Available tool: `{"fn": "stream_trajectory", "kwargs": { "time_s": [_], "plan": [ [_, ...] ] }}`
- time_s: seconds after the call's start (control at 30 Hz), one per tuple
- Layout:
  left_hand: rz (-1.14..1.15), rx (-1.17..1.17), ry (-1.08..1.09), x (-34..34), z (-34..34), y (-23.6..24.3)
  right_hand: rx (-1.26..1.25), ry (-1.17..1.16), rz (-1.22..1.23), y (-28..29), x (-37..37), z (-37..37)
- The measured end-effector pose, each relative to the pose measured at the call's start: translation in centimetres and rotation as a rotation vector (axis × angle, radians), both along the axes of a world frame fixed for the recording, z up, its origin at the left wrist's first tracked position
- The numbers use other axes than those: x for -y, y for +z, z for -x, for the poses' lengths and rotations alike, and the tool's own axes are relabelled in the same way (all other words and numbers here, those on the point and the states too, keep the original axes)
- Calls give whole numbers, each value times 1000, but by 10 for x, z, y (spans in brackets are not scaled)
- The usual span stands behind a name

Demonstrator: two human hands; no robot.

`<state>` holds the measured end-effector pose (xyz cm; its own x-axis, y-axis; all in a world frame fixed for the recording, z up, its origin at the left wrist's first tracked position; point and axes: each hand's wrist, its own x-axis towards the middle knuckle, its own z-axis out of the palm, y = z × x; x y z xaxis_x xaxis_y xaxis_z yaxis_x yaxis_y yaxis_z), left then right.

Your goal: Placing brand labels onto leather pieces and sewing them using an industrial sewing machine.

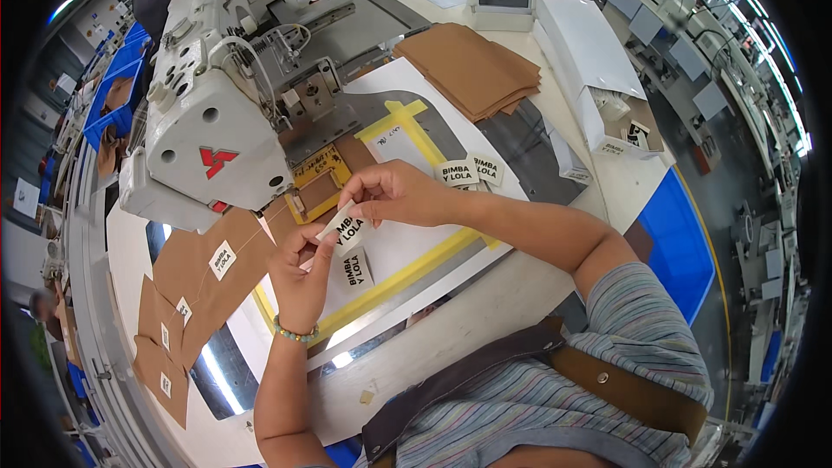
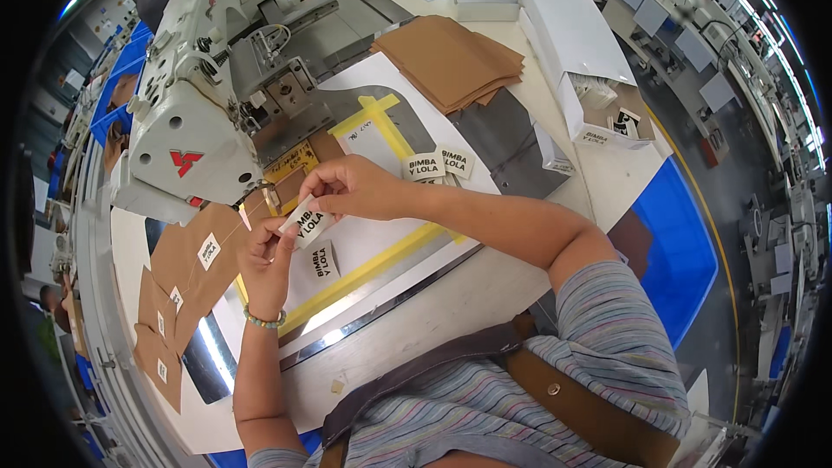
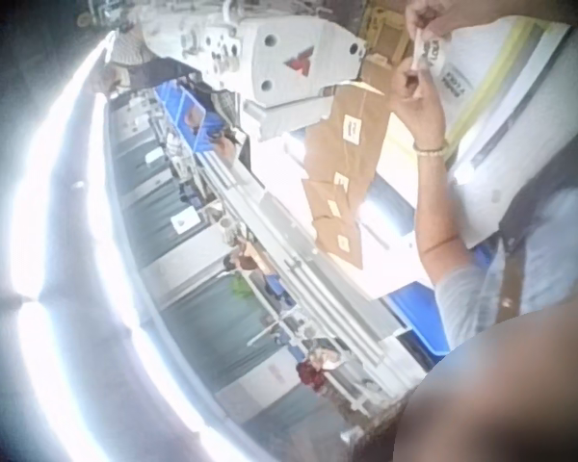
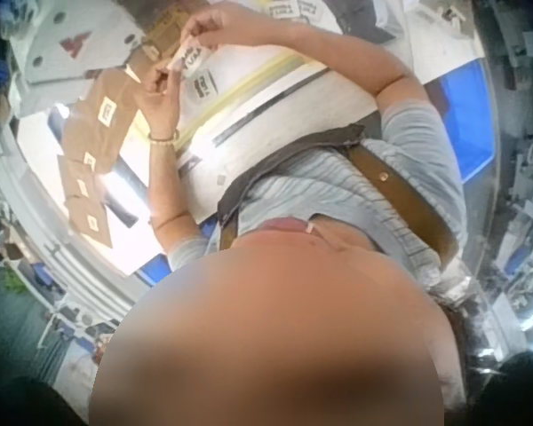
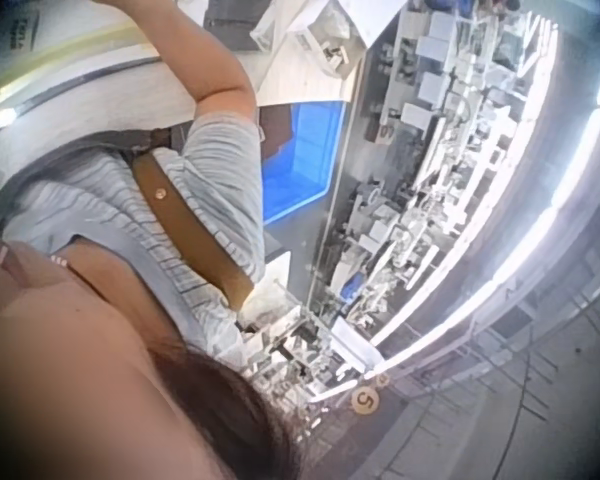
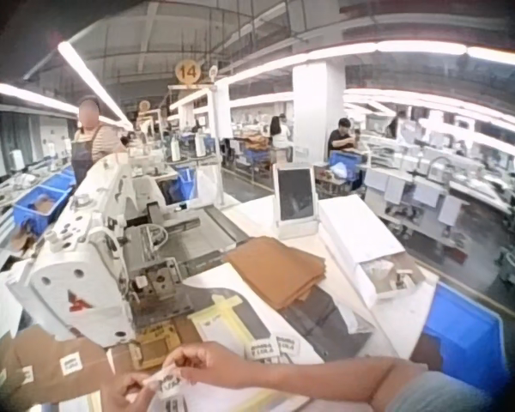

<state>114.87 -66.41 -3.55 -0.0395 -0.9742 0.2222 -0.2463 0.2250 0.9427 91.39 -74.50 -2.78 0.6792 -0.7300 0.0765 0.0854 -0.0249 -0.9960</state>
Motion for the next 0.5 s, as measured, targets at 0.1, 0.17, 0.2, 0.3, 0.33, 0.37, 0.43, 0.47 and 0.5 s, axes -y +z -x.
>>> {"fn": "stream_trajectory", "kwargs": {
  "time_s": [0.1, 0.17, 0.2, 0.3, 0.33, 0.37, 0.43, 0.47, 0.5],
  "plan": [
    [7, -12, 12, 0, 1, 1, 23, 6, -26, 3, -1, -1],
    [42, 3, 31, 0, 1, 0, 46, 9, -5, 3, -1, -1],
    [23, -5, 24, 0, 1, 0, 33, 9, -13, 3, -1, -1],
    [10, -2, 11, 0, 0, 0, 13, -24, 0, 3, -2, -1],
    [17, 8, 15, 0, 0, 0, -22, -36, 10, 3, -3, -1],
    [36, 17, 26, 0, 0, 0, -8, -41, 42, 3, -3, -2],
    [-6, 6, 17, -1, 0, 0, -55, -37, 30, 7, -3, -4],
    [-7, -14, 26, 0, 0, 0, -113, -38, 10, 12, -3, -2],
    [-32, -8, 8, 0, 0, -1, -56, -33, 43, 19, -3, 3]
  ]
}}
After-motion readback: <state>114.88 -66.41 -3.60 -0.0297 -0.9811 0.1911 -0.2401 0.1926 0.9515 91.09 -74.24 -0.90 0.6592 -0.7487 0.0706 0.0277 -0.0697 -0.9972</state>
